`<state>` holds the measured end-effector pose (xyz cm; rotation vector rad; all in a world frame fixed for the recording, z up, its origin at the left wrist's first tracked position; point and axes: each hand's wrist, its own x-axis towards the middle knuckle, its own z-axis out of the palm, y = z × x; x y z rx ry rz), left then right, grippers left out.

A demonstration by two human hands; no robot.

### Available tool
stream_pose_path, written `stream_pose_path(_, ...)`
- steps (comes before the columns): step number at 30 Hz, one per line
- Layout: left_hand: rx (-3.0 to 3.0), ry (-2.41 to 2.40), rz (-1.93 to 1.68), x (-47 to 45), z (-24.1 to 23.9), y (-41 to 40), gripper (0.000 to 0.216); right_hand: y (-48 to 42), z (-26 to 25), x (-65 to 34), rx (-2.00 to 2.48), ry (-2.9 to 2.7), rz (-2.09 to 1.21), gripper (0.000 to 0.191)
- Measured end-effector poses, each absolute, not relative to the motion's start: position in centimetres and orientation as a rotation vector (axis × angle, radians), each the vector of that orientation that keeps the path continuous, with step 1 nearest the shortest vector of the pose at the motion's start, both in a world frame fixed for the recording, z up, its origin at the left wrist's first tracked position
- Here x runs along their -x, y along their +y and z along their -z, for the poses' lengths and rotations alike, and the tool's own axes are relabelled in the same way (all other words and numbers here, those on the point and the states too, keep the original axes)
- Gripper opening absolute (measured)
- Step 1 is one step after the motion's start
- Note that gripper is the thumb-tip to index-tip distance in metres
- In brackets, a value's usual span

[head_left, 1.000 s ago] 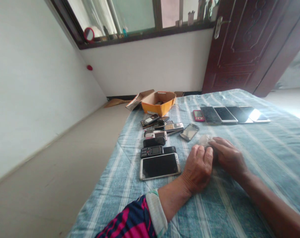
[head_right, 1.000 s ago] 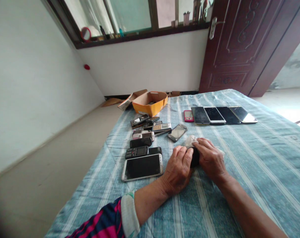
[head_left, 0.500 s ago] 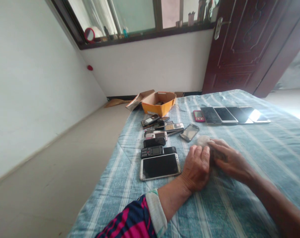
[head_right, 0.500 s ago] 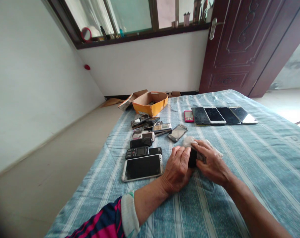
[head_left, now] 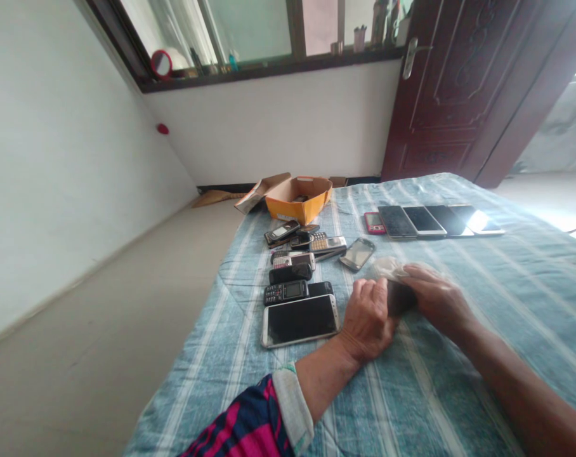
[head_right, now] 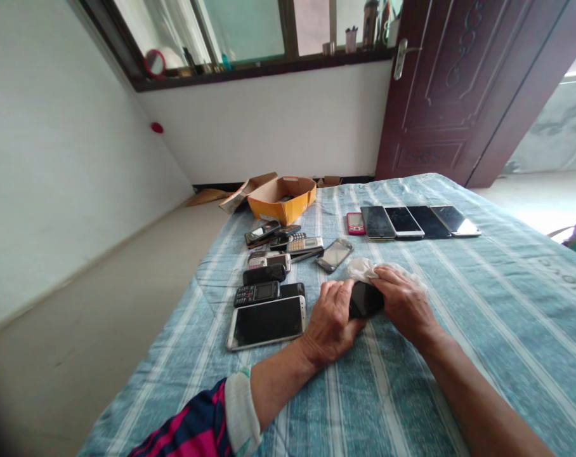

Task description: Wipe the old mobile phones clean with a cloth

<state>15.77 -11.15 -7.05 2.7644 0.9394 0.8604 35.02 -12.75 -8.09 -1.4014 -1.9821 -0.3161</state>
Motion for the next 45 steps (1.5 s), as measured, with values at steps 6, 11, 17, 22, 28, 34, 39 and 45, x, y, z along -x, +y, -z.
stream_pose_path(6, -2.61, 0.981, -0.874, -15.6, 7.2, -11.2, 0.065, -13.7, 8.3, -32.8, 1.355, -2.031, 0.306, 0.045)
stream_pose_path(11, -2.539, 1.031, -0.884, -15.6, 7.4, -11.1, 0.062, -14.7, 7.5, -31.1, 1.288, -2.14, 0.173, 0.043)
stream_pose_path(17, -2.517, 1.07, -0.865, -15.5, 7.4, -11.2, 0.061, -14.8, 7.8, -32.0, 1.513, -2.01, 0.161, 0.051)
stream_pose_path(22, -2.51, 1.108, -0.854, -15.6, 7.5, -11.2, 0.055, -15.6, 7.6, -30.8, 1.464, -2.073, 0.123, 0.05)
stream_pose_path(28, -2.505, 1.115, -0.85, -15.6, 7.2, -11.3, 0.052, -15.4, 7.3, -30.2, 1.42, -2.093, 0.096, 0.047)
stream_pose_path(34, -2.529, 1.136, -0.862, -15.6, 7.3, -11.2, 0.063, -14.3, 7.8, -32.6, 1.646, -1.957, 0.188, 0.049)
stream_pose_path(39, -2.533, 1.15, -0.878, -15.7, 7.4, -11.2, 0.065, -14.7, 8.0, -32.7, 1.798, -1.881, 0.274, 0.045)
stream_pose_path(45, -2.528, 1.144, -0.862, -15.7, 7.4, -11.1, 0.051, -15.8, 7.6, -29.6, 1.57, -2.028, 0.168, 0.049)
